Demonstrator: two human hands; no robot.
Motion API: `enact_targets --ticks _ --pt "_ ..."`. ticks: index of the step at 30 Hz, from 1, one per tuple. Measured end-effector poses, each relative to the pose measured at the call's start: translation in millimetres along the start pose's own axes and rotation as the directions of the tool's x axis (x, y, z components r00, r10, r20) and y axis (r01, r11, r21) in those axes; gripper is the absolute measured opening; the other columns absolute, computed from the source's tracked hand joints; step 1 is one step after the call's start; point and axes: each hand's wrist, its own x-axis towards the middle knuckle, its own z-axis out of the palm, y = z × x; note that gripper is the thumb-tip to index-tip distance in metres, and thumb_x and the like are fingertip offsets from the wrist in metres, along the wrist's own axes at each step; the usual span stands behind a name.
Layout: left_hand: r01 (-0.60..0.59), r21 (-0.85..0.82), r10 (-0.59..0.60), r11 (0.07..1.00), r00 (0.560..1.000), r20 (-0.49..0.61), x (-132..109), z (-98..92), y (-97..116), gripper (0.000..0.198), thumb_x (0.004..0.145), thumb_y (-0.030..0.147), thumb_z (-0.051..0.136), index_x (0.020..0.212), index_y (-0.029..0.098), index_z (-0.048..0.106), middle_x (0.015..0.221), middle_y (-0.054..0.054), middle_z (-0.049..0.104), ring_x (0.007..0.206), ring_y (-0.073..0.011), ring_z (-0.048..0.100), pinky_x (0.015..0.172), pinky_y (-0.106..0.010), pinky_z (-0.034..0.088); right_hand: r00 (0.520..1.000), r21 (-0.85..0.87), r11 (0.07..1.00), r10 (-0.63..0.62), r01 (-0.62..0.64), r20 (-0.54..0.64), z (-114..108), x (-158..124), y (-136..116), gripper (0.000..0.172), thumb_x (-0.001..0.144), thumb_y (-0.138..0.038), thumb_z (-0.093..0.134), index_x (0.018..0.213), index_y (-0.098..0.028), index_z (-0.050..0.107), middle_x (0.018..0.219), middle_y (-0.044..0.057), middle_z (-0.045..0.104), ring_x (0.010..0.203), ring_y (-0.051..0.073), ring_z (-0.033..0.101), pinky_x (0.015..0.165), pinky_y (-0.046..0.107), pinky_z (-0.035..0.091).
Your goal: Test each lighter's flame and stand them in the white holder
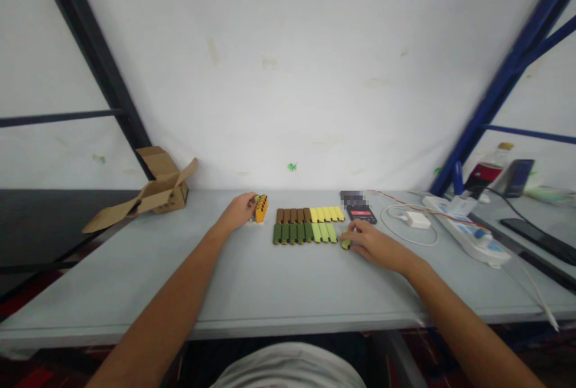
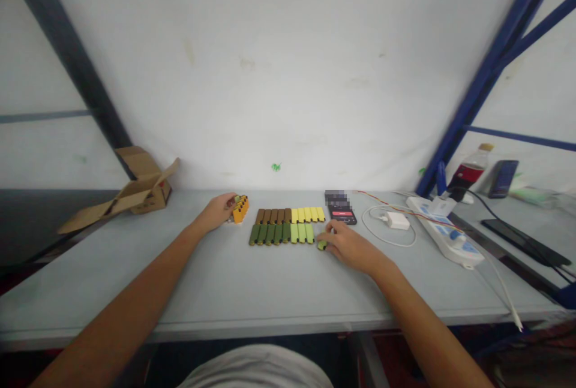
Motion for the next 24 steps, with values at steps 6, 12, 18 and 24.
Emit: enact_targets --ticks 6,12,18,24 --pt "0.092 -0.044 -0.091 0.995 0.996 0.015 -1.8 2.6 -6.3 0.031 0.079 0.028 0.053 0.102 0.018 0.07 0.106 -0.009 0.073 0.098 -0.0266 0.066 0.086 -0.033 0.049 0.995 0.03 0.999 0.037 -0.035 -0.096 3.7 7.9 -1.8 0.022 0.1 -0.024 0.04 0.102 -0.019 0.062 0.099 0.009 0.063 0.092 0.021 0.059 0.087 0.039 0.047" --pt "0.185 -0.073 -0.182 0.98 0.982 0.048 -2.8 3.5 -4.4 0.034 0.074 0.027 0.059 0.105 0.022 0.072 0.107 -0.005 0.075 0.102 -0.0262 0.067 0.086 -0.03 0.05 0.997 0.253 0.967 0.054 -0.037 -0.063 -0.3 6.4 -0.6 0.025 0.101 -0.031 0.037 0.097 -0.019 0.059 0.093 0.008 0.064 0.087 0.02 0.059 0.084 0.036 0.047" --pt "0.185 -0.1 -0.181 0.978 0.983 0.04 -2.8 5.2 -7.0 0.035 0.074 0.029 0.06 0.107 0.023 0.072 0.11 -0.003 0.075 0.103 -0.0255 0.067 0.086 -0.028 0.05 0.976 0.186 0.959 0.216 -0.216 0.018 -9.0 -14.6 -18.6 0.039 0.083 -0.049 0.067 0.104 -0.018 0.062 0.103 0.01 0.066 0.092 0.024 0.06 0.082 0.036 0.047" --pt "0.143 -0.076 -0.139 0.987 0.989 0.057 -2.7 6.3 -12.8 0.039 0.076 0.03 0.056 0.112 0.022 0.07 0.114 -0.004 0.074 0.104 -0.0261 0.067 0.087 -0.03 0.05 0.97 0.066 0.968 0.239 -0.241 0.037 -4.5 -7.7 -24.5 0.021 0.094 -0.031 0.047 0.088 -0.017 0.061 0.091 0.012 0.066 0.085 0.024 0.06 0.08 0.036 0.045"
